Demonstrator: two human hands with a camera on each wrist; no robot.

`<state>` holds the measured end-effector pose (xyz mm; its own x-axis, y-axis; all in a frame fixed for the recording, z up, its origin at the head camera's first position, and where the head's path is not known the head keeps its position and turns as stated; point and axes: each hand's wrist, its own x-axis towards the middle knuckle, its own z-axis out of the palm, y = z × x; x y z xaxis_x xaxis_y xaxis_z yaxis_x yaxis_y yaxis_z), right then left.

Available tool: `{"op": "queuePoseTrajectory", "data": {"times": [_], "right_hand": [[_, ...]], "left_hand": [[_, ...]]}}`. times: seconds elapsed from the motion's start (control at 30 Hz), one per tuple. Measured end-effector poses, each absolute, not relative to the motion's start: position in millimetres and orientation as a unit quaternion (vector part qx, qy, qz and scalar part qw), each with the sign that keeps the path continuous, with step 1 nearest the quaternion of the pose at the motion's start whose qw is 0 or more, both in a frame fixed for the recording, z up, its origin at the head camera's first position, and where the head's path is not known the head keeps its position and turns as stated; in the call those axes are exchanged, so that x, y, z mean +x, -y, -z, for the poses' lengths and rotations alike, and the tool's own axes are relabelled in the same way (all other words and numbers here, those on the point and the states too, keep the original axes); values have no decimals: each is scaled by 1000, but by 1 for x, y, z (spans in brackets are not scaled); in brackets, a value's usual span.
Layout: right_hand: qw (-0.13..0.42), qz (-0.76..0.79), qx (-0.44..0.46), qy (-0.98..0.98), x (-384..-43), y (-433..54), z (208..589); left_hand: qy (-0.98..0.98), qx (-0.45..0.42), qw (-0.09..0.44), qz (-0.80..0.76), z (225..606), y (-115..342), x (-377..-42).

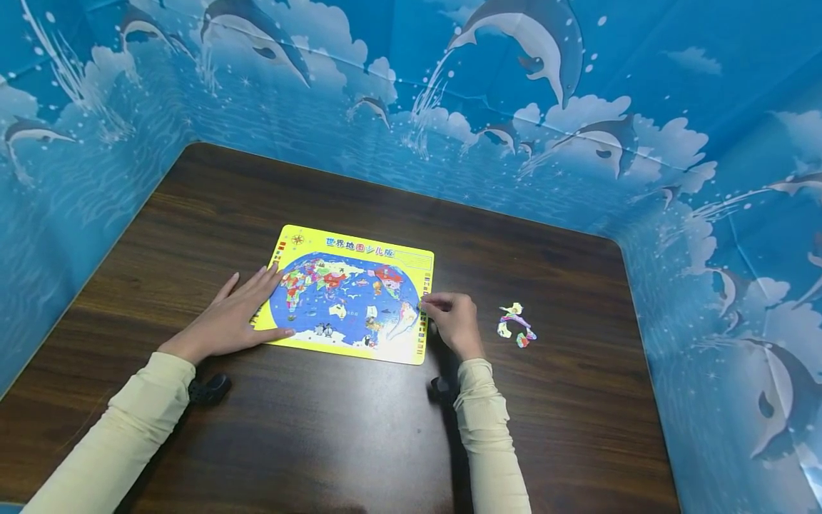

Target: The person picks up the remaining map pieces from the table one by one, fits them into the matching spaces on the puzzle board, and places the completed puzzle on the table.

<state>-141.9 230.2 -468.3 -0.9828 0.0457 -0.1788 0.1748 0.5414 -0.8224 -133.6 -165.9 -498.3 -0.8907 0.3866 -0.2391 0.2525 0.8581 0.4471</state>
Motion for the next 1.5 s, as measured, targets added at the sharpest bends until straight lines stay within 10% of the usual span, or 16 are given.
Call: {"op": "queuePoseTrajectory", "data": {"times": [1.5], "right_hand": [[35, 333, -25, -942, -144, -205, 480]], "left_hand": [[-950, 168, 159, -211, 497, 165, -132]]}}
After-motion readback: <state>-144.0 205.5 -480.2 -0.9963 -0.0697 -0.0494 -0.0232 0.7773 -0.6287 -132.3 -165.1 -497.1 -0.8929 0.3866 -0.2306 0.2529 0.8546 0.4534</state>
